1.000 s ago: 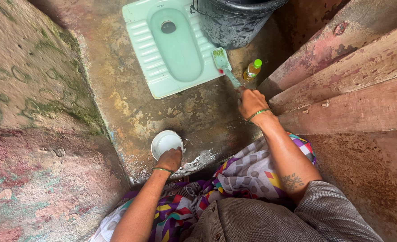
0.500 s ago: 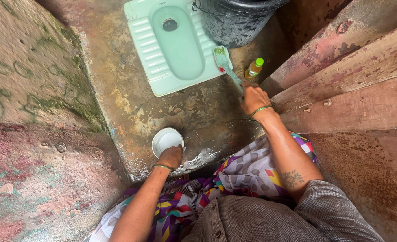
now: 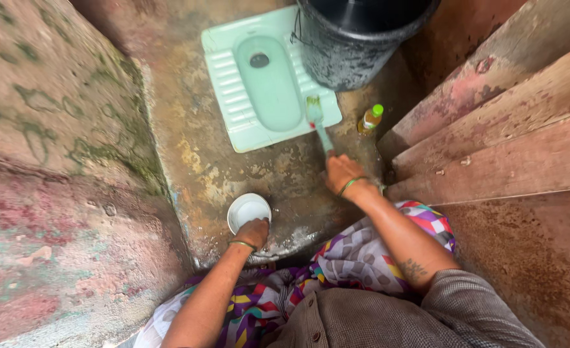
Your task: The person cleans a squat toilet by scrubbing its bowl and surfaces with a long-handled brush while holding a small container.
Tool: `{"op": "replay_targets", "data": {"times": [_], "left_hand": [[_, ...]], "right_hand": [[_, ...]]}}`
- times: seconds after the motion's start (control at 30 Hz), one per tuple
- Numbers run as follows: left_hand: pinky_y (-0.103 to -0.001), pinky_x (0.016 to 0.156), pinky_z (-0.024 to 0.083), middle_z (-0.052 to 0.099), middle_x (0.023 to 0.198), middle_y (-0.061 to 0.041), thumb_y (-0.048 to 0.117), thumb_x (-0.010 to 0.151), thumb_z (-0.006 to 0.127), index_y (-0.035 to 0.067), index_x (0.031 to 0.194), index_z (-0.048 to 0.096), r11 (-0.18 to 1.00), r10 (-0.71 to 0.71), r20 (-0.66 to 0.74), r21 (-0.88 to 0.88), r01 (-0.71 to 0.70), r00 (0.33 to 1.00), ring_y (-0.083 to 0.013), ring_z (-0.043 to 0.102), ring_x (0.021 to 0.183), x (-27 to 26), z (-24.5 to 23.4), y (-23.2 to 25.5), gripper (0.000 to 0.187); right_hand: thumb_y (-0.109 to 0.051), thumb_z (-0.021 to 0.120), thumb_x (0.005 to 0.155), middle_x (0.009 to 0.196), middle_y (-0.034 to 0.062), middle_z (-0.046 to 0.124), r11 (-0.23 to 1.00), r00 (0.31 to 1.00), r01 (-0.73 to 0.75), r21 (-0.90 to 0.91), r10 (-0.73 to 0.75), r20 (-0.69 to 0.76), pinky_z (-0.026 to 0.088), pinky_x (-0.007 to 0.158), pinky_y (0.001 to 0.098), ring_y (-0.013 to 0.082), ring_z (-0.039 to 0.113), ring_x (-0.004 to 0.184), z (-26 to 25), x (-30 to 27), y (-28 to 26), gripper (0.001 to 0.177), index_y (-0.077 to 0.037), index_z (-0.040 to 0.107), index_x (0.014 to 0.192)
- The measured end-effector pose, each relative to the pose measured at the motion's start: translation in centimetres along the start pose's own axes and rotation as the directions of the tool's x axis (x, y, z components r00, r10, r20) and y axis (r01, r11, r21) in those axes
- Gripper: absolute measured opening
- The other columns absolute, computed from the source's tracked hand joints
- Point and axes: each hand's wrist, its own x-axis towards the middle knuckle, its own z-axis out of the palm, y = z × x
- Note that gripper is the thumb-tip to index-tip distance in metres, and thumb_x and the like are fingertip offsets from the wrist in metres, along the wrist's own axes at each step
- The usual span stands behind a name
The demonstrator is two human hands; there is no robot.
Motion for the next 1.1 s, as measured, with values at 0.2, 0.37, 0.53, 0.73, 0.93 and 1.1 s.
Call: {"op": "replay_targets", "data": {"times": [0.2,0.37,0.53,0.73,0.93,1.1], "left_hand": [[-0.047,0.091,0.058,0.071,0.11,-0.029,0.004,0.091,0.059,-0.004,0.116,0.065,1.0,-0.004,-0.047,0.006,0.004,0.999,-0.0418,0.071,0.106,1.3,1.2,-0.9,0.027],[-0.046,0.092,0.058,0.071,0.112,-0.029,0.003,0.087,0.061,-0.004,0.115,0.065,1.0,-0.004,-0.048,-0.001,0.004,0.999,-0.0413,0.07,0.108,1.1,0.8,-0.8,0.029],[-0.047,0.093,0.057,0.071,0.112,-0.028,0.003,0.089,0.059,-0.003,0.113,0.067,1.0,0.015,-0.047,0.008,-0.014,0.999,-0.0412,0.07,0.108,1.1,0.7,-0.8,0.026],[-0.046,0.093,0.058,0.072,0.111,-0.027,0.004,0.088,0.061,-0.003,0.113,0.067,0.999,0.021,-0.03,0.026,-0.02,0.999,-0.0401,0.071,0.108,1.8,1.3,-1.0,0.026],[-0.049,0.091,0.058,0.071,0.111,-0.028,0.004,0.091,0.056,-0.001,0.114,0.066,0.999,-0.013,-0.083,-0.038,0.01,0.997,-0.0433,0.07,0.106,1.4,1.8,-1.1,0.025],[-0.05,0.09,0.058,0.071,0.111,-0.03,0.004,0.093,0.054,-0.004,0.116,0.064,0.999,-0.006,-0.064,-0.038,0.003,0.998,-0.0443,0.07,0.106,0.7,0.9,-0.7,0.026]], "right_hand": [[-0.029,0.073,0.089,0.104,0.0312,0.07,0.997,0.999,0.026,0.076,-0.024,-0.021,0.056,0.087,0.0567,0.0513,0.067,0.1,0.0,-1.2,-2.2,0.054,-0.002,0.054,0.132],[-0.017,0.07,0.087,0.103,0.0276,0.073,0.987,0.987,0.157,0.041,-0.155,-0.042,0.058,0.084,0.0562,0.0488,0.07,0.096,2.7,-0.5,-3.0,0.048,-0.005,0.057,0.131],[0.004,0.066,0.074,0.108,0.0261,0.07,0.937,0.95,0.311,0.162,-0.313,-0.01,0.058,0.078,0.0552,0.0478,0.071,0.092,4.3,-2.2,-5.3,0.066,-0.008,0.054,0.138],[0.009,0.065,0.075,0.112,0.0245,0.068,0.801,0.849,0.524,0.29,-0.519,-0.1,0.057,0.079,0.0512,0.0448,0.07,0.094,5.6,-3.3,-6.9,0.064,-0.008,0.058,0.136],[0.009,0.064,0.077,0.103,0.0224,0.068,0.847,0.877,0.477,0.233,-0.476,-0.066,0.057,0.071,0.0509,0.0416,0.07,0.085,5.5,-2.4,-5.9,0.068,-0.014,0.057,0.141],[0.004,0.063,0.084,0.09,0.0241,0.073,0.95,0.985,0.166,0.266,-0.173,0.006,0.055,0.077,0.0529,0.0416,0.072,0.085,5.0,-0.1,-4.8,0.064,-0.014,0.052,0.145]]}}
